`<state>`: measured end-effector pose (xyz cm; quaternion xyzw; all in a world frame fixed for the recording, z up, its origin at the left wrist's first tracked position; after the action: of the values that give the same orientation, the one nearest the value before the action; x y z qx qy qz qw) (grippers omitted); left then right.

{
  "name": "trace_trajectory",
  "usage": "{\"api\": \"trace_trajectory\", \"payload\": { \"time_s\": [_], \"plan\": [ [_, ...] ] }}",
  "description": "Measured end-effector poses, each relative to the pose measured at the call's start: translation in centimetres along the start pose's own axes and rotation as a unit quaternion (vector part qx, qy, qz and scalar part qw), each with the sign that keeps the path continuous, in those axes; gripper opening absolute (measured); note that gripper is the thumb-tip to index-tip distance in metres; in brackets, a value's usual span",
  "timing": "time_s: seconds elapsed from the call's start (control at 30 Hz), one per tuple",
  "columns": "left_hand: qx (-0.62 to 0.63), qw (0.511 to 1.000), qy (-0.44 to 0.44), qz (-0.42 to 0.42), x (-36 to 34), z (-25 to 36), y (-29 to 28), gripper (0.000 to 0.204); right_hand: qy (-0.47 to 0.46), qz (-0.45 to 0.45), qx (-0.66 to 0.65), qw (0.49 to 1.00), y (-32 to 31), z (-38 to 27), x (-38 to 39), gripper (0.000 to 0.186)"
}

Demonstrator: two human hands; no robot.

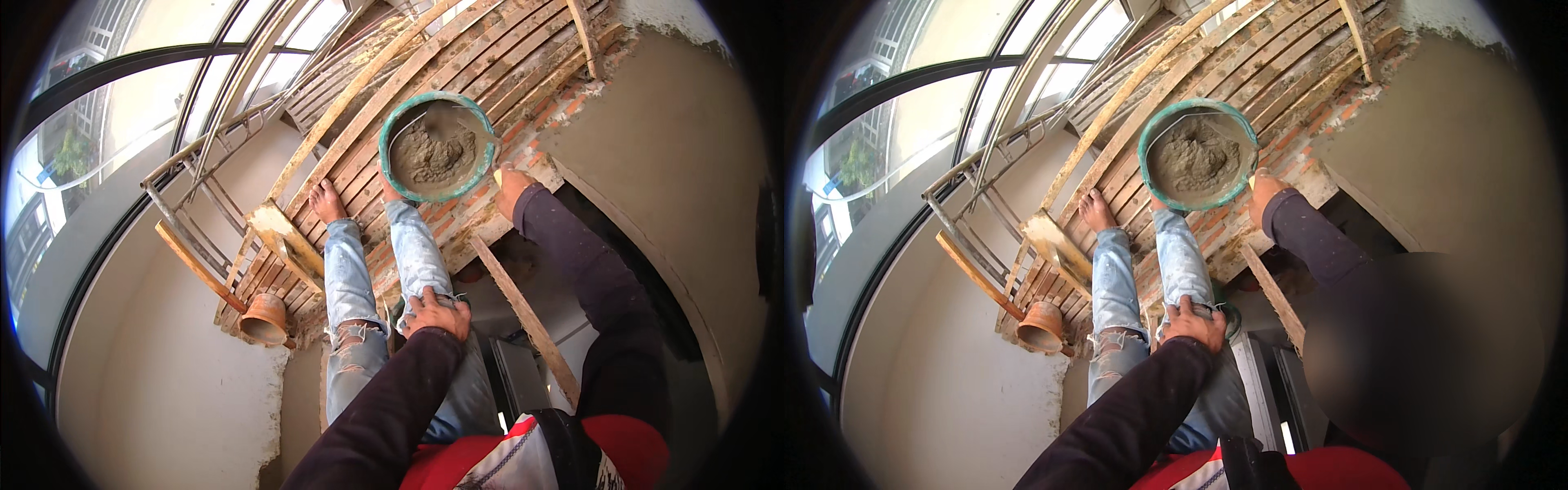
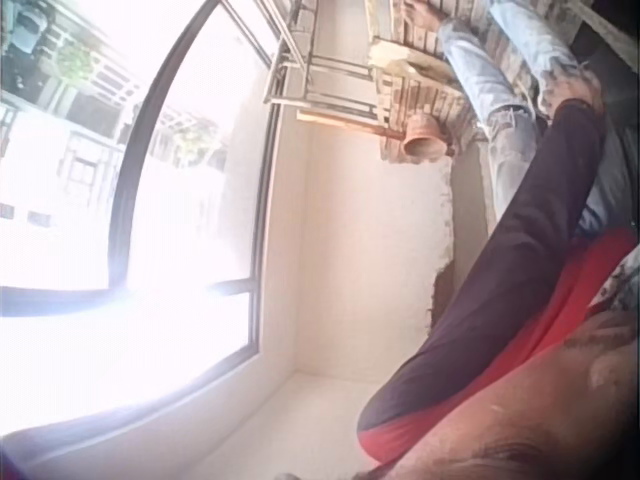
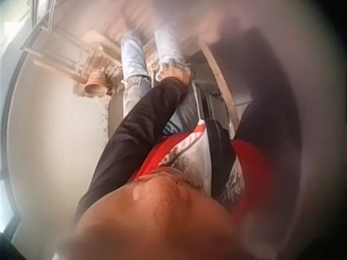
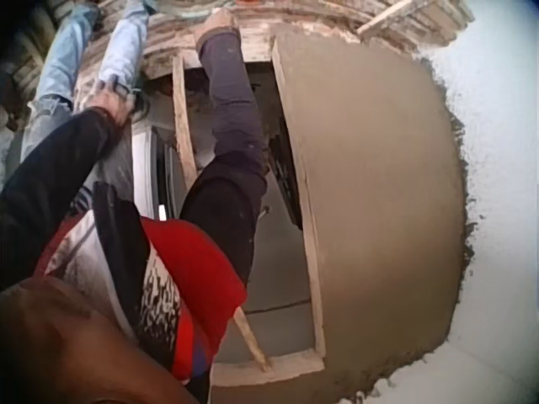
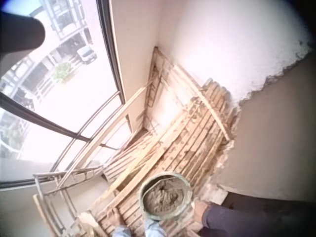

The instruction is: The person smooths wet plaster onto a wall using a trowel, then scoops more plaster from a bucket using a smaller hand tool.

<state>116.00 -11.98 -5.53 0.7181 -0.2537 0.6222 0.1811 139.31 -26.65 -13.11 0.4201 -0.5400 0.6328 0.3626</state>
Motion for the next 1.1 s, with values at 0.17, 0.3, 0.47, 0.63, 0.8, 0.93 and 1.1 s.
{"api": "trace_trajectory", "payload": {
  "time_s": [0.17,0.3,0.47,0.63,0.8,0.93,1.1],
  "plan": [
    [-0.014,1.0,0.025,-0.005,1.2,1.9,1.8,0.077,-0.074,-0.26,0.439,0.857,4.4,-1.3,-17.0,0.046],
    [0.009,1.0,-0.011,0.01,-0.2,0.4,2.0,0.079,0.096,-0.019,0.012,0.995,5.7,-8.6,-12.9,0.044],
    [-0.007,1.0,0.004,-0.019,0.9,2.4,3.5,0.08,0.014,-0.013,0.116,0.993,9.9,0.8,-6.6,0.048],
    [0.004,1.0,-0.008,-0.015,-0.1,1.1,4.4,0.081,-0.068,-0.052,0.16,0.983,4.9,0.8,-2.9,0.044],
    [-0.013,0.999,0.018,-0.029,1.3,2.6,3.6,0.081,-0.075,-0.099,0.283,0.951,-1.3,-6.5,-9.6,0.028],
    [-0.016,1.0,0.023,-0.011,2.2,2.2,3.3,0.081,-0.04,-0.004,0.16,0.986,2.8,-5.9,-11.2,0.039],
    [0.021,1.0,0.016,-0.017,1.8,2.0,2.7,0.082,-0.006,0.042,0.131,0.99,6.8,-3.2,-7.3,0.047]
  ]
}}
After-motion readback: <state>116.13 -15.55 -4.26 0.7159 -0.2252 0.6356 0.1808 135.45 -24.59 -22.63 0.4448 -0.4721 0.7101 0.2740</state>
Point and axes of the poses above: each hand's wrist, its own x-axis away from the middle knuckle, its own y-axis out of the palm, z = x × y, the point moved 8 cm from there along -x, towards the middle knuckle, and after that the axes turned 4 degrees about -y, right-handed, at the moved point
